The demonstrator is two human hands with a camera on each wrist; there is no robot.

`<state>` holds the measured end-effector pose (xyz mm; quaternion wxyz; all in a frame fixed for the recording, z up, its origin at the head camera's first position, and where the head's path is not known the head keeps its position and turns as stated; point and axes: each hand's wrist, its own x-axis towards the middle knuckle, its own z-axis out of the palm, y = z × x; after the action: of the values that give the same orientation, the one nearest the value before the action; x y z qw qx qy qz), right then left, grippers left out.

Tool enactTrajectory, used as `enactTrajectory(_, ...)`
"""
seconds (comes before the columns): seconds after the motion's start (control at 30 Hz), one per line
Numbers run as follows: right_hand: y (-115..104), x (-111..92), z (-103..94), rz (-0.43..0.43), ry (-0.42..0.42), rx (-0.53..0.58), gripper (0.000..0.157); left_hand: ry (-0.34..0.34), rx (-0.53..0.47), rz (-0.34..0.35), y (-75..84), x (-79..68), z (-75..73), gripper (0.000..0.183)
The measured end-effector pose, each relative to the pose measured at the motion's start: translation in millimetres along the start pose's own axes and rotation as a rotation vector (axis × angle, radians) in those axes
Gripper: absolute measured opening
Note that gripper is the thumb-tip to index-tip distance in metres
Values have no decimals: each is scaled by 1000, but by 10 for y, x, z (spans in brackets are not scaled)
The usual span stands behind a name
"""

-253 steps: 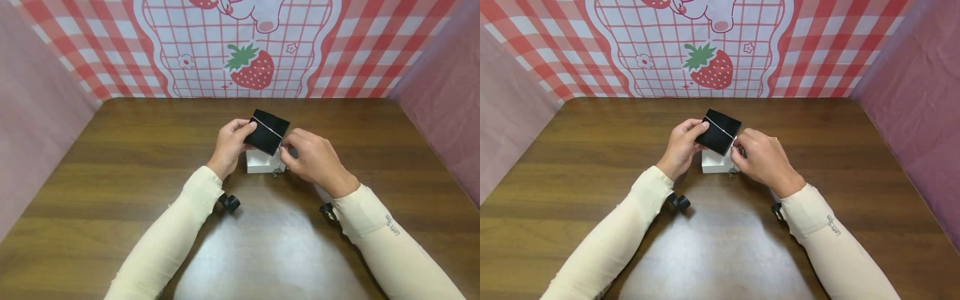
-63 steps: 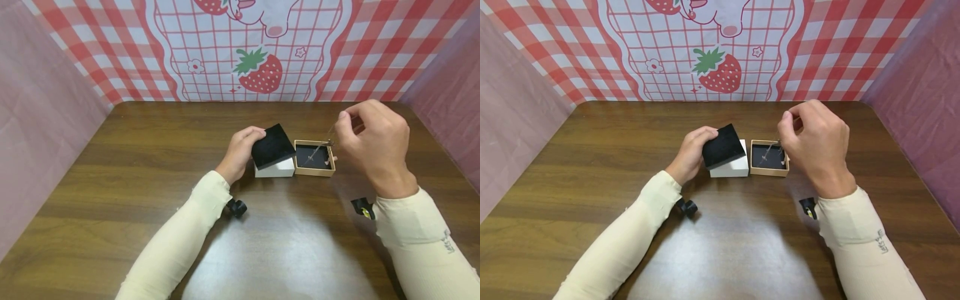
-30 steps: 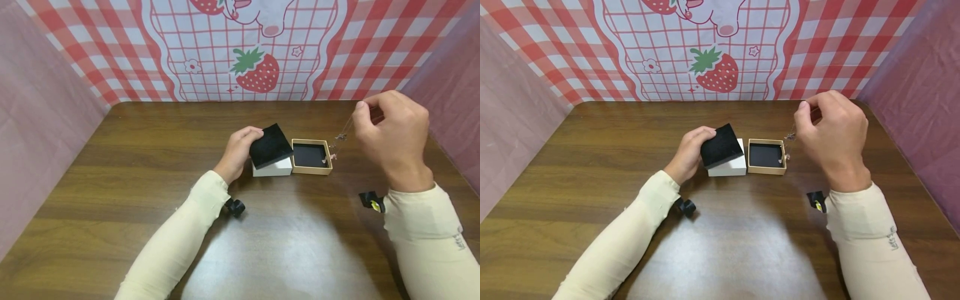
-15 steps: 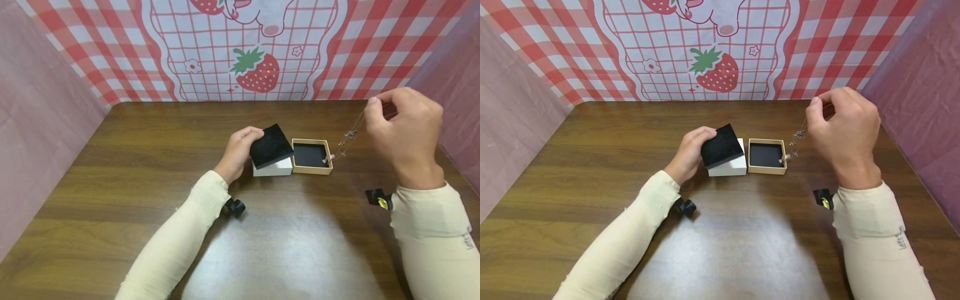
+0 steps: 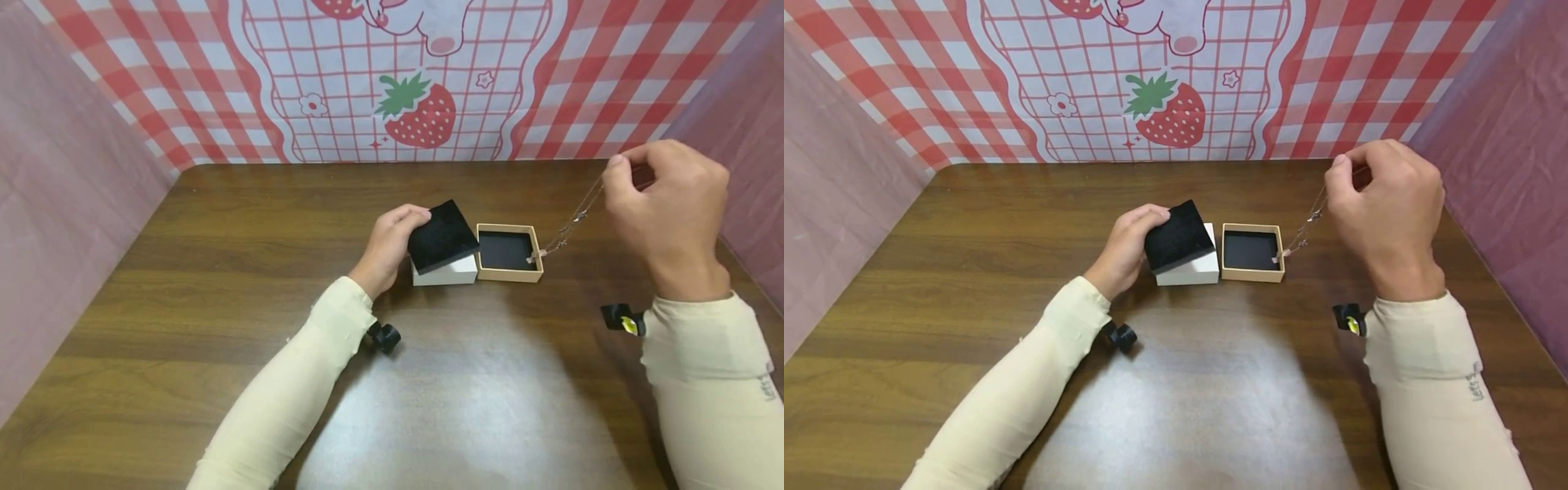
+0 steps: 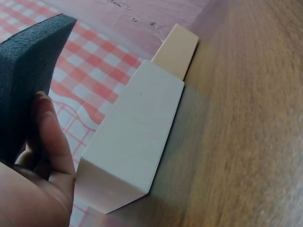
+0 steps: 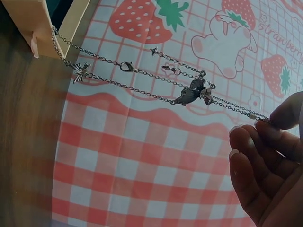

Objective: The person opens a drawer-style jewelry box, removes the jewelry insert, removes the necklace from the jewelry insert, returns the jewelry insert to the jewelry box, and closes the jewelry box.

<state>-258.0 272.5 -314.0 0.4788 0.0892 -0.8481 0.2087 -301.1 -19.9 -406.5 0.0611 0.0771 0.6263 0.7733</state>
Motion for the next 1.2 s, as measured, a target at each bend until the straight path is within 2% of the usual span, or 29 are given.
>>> enactTrajectory(0.17, 16, 6, 1, 35, -6, -7, 33, 2, -7, -9, 6, 5, 0, 22)
enactTrajectory(0.37, 68, 19, -5, 16, 30, 10, 31, -5, -15, -17, -1, 4, -1, 22)
enactTrajectory(0.9, 124, 81, -71, 46, 96, 4, 33, -4, -38, -33, 4, 16, -1, 22)
enactTrajectory(1.2, 138, 84, -75, 73, 95, -4, 32, -2, -43, -31, 2, 13, 0, 23)
